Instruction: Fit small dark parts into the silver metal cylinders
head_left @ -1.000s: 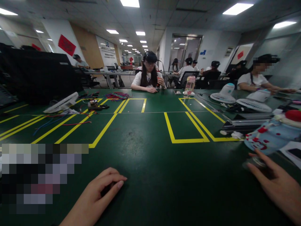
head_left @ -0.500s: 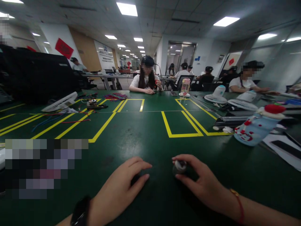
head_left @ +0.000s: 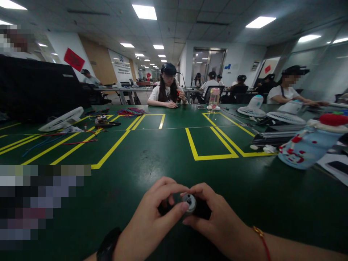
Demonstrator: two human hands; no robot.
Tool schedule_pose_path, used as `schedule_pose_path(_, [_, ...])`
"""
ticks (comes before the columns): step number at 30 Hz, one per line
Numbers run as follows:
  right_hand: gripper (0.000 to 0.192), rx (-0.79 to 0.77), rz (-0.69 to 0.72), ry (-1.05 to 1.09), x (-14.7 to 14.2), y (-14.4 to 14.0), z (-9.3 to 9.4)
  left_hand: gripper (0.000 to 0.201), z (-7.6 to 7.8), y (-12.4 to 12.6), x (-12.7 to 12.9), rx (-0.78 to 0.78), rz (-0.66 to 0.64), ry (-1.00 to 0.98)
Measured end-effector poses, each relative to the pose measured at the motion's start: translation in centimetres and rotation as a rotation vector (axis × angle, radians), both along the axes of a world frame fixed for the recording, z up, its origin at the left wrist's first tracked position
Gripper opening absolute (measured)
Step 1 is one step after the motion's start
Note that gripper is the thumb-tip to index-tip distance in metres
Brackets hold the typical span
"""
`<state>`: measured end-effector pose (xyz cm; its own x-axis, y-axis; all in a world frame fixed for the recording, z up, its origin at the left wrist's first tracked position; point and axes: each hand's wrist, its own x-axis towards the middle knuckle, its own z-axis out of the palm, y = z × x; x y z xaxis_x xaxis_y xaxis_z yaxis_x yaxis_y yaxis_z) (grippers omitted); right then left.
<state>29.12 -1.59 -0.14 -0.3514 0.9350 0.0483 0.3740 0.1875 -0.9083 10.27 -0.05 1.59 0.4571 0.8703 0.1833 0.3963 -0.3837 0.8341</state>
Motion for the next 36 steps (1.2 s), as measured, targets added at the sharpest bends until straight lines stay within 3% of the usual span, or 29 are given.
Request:
schedule_pose_path(5, [0.034, 0.037, -0.014, -0.039, 0.2, -0.2, 0.1, 0.014, 0.9, 0.5, 0.1, 0.038, 0.04, -0.045])
schedule_pose_path(9, [0.03, 0.089, -0.025, -0.087, 0.6, -0.5, 0.3, 0.015, 0.4, 1.0, -0.9, 0.045, 0.093, -0.033])
schedule_pose_path(14, [0.031, 0.103, -0.021, -0.133, 1.1, -0.3, 0.1, 0.013, -1.1, 1.6, -1.1, 0.03, -0.065, 0.188])
schedule_pose_path(17, [0.043, 0.119, -0.023, -0.113, 1.1, -0.2, -0.1, 0.013, -1.3, 1.6, -1.0, 0.055, -0.097, 0.269])
schedule_pose_path(20, [0.045, 0.14, -0.008, -0.102, 1.0, -0.2, 0.1, 0.02, -1.2, 1.7, -1.3, 0.012, -0.086, 0.203])
schedule_pose_path(24, [0.037, 0.172, -0.05, -0.125, 1.6, -0.2, 0.6, 0.024, -1.2, 2.0, -2.3, -0.045, 0.04, 0.086])
schedule_pose_path(28, [0.041, 0.226, -0.185, -0.297, 5.8, -0.2, 0.6, 0.023, -1.2, 2.1, -2.7, -0.094, 0.146, 0.037])
schedule_pose_path(32, [0.052, 0.248, -0.529, -0.555, 13.8, -0.7, 0.1, 0.024, -1.0, 2.1, -2.6, -0.154, 0.172, -0.004])
schedule_pose_path(36, [0.055, 0.117, -0.814, -0.745, 20.1, -1.2, 0.3, 0.023, -1.0, 2.2, -2.3, -0.149, 0.178, 0.003])
